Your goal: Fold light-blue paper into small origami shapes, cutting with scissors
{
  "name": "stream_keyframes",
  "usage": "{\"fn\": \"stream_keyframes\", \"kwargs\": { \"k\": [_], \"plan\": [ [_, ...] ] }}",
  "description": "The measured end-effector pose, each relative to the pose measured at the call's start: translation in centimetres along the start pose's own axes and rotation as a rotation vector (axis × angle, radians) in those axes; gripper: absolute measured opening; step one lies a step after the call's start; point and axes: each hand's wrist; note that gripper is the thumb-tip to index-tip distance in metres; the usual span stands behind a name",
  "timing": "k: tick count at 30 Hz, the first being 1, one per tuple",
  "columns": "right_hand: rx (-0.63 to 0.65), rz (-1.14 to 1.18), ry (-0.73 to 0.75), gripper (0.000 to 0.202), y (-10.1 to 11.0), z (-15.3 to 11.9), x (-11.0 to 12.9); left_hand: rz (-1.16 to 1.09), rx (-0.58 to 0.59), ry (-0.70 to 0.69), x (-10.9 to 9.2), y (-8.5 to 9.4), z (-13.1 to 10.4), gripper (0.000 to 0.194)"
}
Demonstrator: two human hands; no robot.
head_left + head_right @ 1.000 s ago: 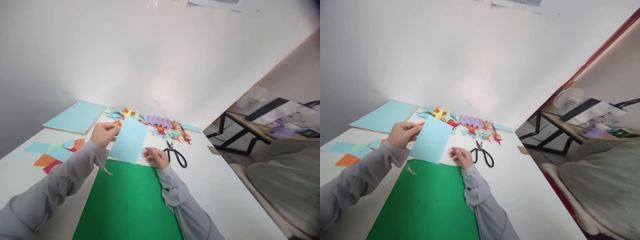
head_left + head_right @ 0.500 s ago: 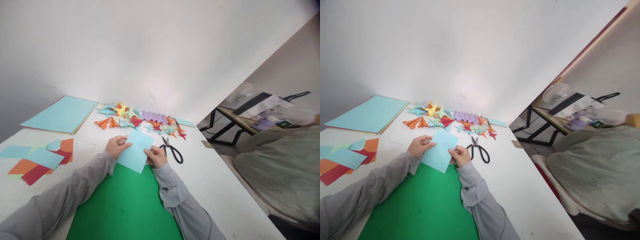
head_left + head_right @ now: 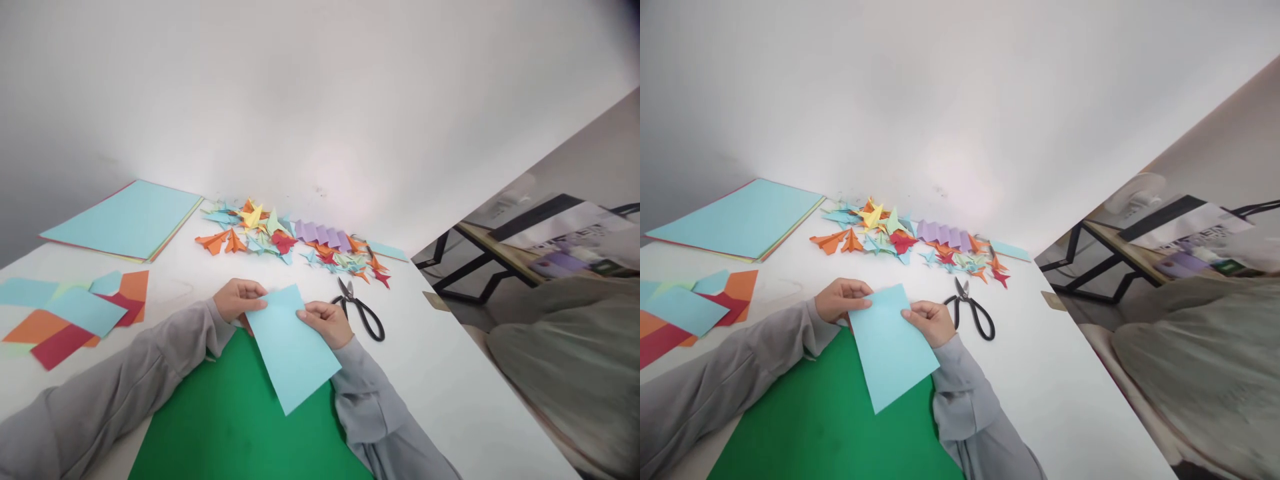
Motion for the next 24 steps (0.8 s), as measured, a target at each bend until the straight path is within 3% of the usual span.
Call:
{"fn": "stream_keyframes", "kwargs": {
  "k": [2, 7, 10, 12, 15, 18, 21, 24],
  "plan": [
    [-0.027, -0.003, 0.059, 0.028, 0.4, 0.2, -0.2, -0.003, -0.027, 0.004, 0.3, 0.1, 0.2, 0.034],
    [0.000, 0.022, 0.214, 0.042, 1.8, 0.7, -0.8, -0.136, -0.226, -0.072, 0.6, 0.6, 1.0, 0.031],
    [0.012, 0.101, 0.237, 0.052, 1.8, 0.8, -1.1, -0.184, -0.307, -0.115, 0.5, 0.8, 1.4, 0.031],
    [0.002, 0.111, 0.250, 0.066, 1.5, 0.8, -1.3, -0.195, -0.316, -0.138, 0.5, 0.9, 1.5, 0.033],
    [-0.062, 0.060, 0.281, 0.089, 1.1, 0.9, -1.5, -0.201, -0.229, -0.168, 0.4, 0.7, 1.3, 0.043],
    [-0.160, 0.055, 0.306, 0.066, 1.3, 1.1, -1.9, -0.128, -0.087, -0.217, 0.2, 0.7, 0.9, 0.066],
    [-0.233, -0.017, 0.344, 0.025, 1.6, 1.2, -2.2, 0.068, -0.029, -0.259, 0.3, 0.8, 0.6, 0.046],
    [-0.230, -0.204, 0.414, 0.018, 1.3, 0.7, -2.0, 0.168, -0.073, -0.325, 0.6, 0.8, 0.6, 0.037]
  ]
}}
Point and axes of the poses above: each hand's wrist, its own z-axis towards the middle knuckle, its own y-axis out of the back of the hand, x = y × z, and after that the axes turned 7 degrees about y, right-handed
